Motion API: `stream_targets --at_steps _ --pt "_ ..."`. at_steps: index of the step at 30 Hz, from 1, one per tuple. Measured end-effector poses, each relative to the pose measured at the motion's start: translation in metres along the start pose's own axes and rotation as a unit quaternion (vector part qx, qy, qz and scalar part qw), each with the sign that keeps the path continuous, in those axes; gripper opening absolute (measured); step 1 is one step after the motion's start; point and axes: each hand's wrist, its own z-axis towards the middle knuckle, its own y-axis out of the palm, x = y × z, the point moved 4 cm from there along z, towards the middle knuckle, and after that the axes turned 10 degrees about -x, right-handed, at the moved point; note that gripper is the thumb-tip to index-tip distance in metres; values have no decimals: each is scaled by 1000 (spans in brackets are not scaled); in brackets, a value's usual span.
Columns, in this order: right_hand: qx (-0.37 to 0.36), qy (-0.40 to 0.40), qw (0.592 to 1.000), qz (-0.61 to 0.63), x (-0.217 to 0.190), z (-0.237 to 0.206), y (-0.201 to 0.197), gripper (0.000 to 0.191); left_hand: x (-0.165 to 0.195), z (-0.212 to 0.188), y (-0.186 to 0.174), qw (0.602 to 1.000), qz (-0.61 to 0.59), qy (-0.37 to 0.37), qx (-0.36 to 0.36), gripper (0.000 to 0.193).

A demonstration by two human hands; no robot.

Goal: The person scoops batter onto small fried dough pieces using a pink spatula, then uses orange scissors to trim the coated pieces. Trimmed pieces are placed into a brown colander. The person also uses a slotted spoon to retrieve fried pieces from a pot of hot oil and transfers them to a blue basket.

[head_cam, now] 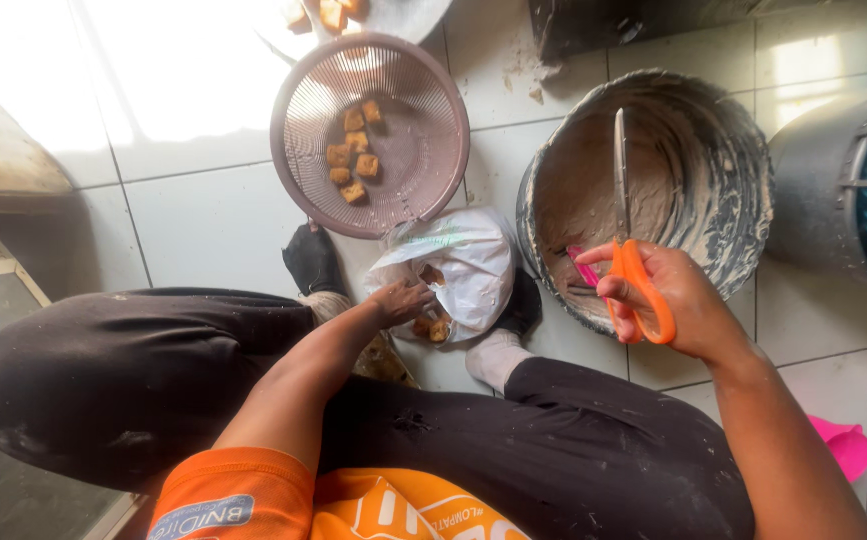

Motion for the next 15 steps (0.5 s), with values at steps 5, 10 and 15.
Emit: stream_targets --at_steps 5,10,15 --pt "4 2 1000 -24 -1 1 0 45 -13 11 -6 982 -166 -83 -40 24" --pt "-28 -20 999 -16 -1 -1 3 52 -14 22 -92 957 -206 107 -172 38" --pt "-108 -34 994 -1 -4 -8 16 75 -47 -30 -256 586 -751 177 248 44"
